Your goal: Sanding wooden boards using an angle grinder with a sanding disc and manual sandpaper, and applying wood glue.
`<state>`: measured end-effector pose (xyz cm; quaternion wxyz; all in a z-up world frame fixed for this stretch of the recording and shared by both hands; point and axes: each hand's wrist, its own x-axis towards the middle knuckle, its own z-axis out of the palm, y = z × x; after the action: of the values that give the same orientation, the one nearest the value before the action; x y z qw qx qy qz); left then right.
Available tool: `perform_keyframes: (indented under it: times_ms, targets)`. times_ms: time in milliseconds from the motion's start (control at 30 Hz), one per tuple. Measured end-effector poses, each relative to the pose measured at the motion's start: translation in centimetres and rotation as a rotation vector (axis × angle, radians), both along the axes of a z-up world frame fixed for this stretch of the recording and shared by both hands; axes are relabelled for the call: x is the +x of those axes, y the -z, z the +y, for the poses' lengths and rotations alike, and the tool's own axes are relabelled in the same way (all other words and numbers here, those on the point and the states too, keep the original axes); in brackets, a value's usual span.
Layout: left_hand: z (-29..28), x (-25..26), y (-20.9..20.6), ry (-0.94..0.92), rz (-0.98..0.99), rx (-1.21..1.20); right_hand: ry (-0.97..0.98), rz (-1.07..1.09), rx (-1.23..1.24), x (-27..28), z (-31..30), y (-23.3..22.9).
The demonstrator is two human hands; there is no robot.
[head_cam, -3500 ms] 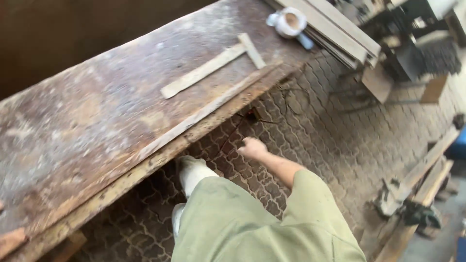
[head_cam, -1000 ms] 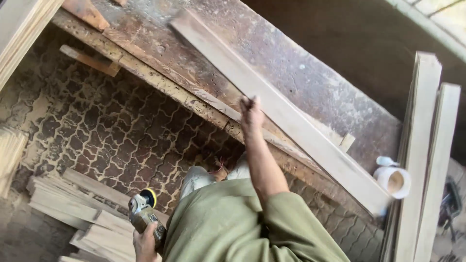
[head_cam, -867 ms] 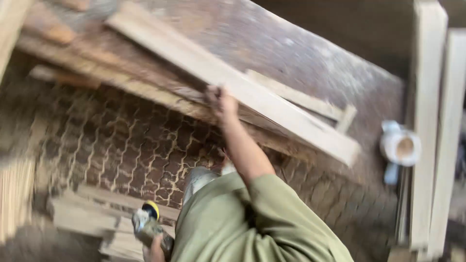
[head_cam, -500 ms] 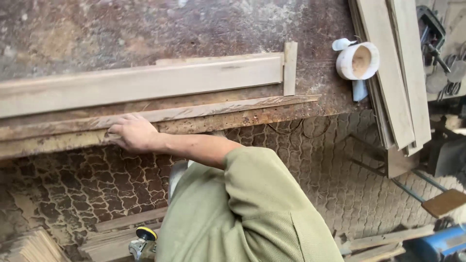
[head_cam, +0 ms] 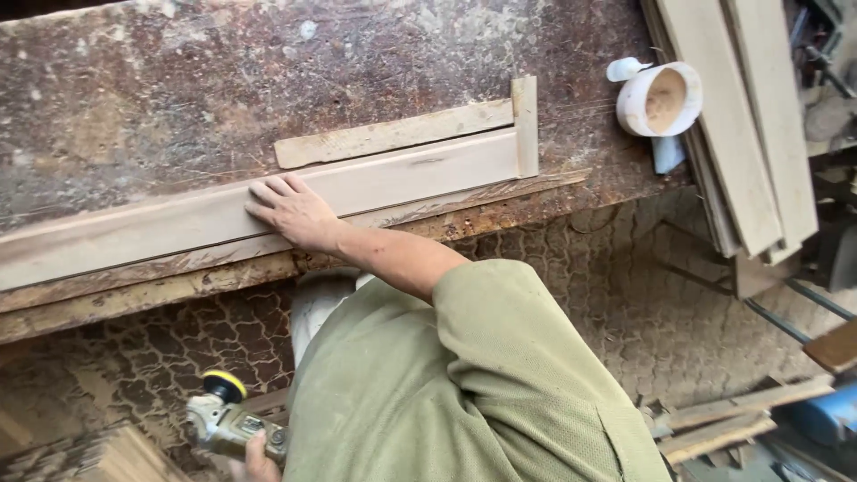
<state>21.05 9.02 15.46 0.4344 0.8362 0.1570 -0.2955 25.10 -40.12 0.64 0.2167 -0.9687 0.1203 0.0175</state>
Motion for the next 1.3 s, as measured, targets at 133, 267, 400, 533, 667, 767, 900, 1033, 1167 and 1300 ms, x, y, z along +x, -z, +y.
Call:
perform_keyframes:
  times_ms: [133,267,400,533,667,767,900,1033,1167,1300]
  targets:
    - [-8.7,3.3,-2.9,0.142,-0.082,0.116,-0.198,0.176,-0.142,-1.5,-1.1,0.1]
    - [-12.9,7.4,-6.8,0.176,0.007,0.141,-0.248,0.139,-0.200,-1.3,-1.3,1.4]
    - [-10.5,10.8,-5.7,0.207,-0.013,-0.024,0.031,0.110,-0.062,1.7,-1.6,0.4]
    - [-8.7,13.8,-3.8,0.243,-0.107,-0.047,0.076,0.098,-0.117,3.5,0.3,1.1]
    - [-8.7,14.8,-5.4,0.192,-0.054,0.013,0.016,0.138,-0.042,3.0,1.0,0.3]
    - [-8.7,15.0,-5.4,0.226,-0.086,-0.008,-0.040,0.166,-0.018,2.2,0.5,-0.5]
    - [-9.3,14.4,-5.6,0.265,-0.154,-0.043,-0.076,0.115,0.012,-0.1,-1.1,-0.4]
    - [-6.4,14.0,-3.1,0.264,-0.247,-0.126,-0.076,0.116,0.022,-2.3,-2.2,-1.3]
    - [-12.4,14.4,-6.6,0.326,-0.220,-0.168,-0.078,0.299,-0.157,-0.2,1.5,-6.1]
    - [-14.4,15.4,-7.0,0.579,-0.474,-0.048,-0.082,0.321,1.018,5.7,12.3,-11.0]
